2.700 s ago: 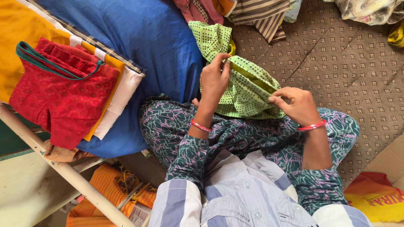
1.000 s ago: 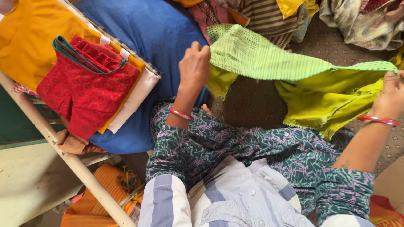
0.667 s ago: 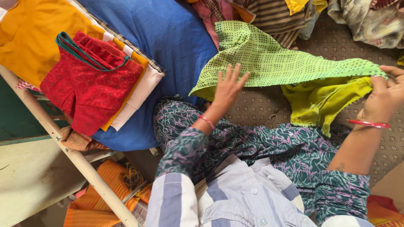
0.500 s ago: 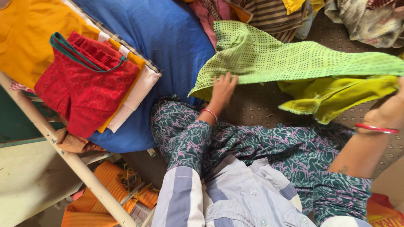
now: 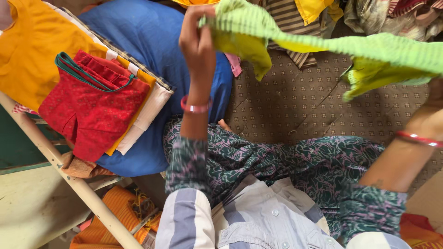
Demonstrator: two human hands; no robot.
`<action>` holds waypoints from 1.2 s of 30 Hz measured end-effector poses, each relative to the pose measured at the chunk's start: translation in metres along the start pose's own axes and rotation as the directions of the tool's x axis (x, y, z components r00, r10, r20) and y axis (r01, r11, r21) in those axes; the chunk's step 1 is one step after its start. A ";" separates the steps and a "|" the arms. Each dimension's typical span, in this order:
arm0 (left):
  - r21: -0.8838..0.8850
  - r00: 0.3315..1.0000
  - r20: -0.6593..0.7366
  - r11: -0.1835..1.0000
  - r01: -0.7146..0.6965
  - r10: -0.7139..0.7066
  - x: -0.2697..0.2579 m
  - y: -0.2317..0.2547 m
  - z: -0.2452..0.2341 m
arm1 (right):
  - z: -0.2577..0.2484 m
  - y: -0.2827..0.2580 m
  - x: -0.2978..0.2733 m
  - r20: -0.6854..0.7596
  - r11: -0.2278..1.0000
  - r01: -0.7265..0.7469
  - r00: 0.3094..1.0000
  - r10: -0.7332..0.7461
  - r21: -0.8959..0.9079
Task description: The person folds various items of clothing, including a yellow collared shirt, a red garment, and a green patterned top, placing each folded item onto a growing stack.
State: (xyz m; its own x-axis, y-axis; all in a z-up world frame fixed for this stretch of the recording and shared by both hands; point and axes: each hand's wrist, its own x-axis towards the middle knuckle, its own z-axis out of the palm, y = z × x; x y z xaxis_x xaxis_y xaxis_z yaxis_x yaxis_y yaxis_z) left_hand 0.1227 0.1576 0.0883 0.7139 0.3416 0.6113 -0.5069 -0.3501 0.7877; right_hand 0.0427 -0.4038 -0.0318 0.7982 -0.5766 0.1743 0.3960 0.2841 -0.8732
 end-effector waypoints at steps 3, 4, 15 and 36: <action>0.300 0.997 0.051 0.951 -0.073 0.060 -0.061 0.022 -0.028 | -0.004 0.004 -0.047 -0.078 1.000 -0.027 0.997 0.026 -0.010; 0.320 0.994 0.089 0.947 0.027 -0.058 -0.083 0.020 -0.034 | -0.011 0.010 -0.062 -0.115 0.998 -0.056 0.992 0.052 -0.032; 0.425 0.912 0.268 0.888 0.176 -0.310 -0.155 0.013 -0.010 | 0.054 0.039 -0.071 0.415 0.205 0.488 0.854 -0.314 -0.849; 0.508 0.750 0.497 0.847 0.157 -0.436 -0.197 -0.085 0.055 | 0.120 0.044 -0.180 0.397 0.664 0.170 0.895 0.205 -0.728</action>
State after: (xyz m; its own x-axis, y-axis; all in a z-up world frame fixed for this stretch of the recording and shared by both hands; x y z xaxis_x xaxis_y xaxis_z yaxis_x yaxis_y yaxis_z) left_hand 0.0521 0.0721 -0.1034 0.9968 -0.0242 0.0767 -0.0724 -0.6857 0.7242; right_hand -0.0291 -0.1959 -0.0474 0.9755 -0.1536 0.1572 0.0684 -0.4673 -0.8814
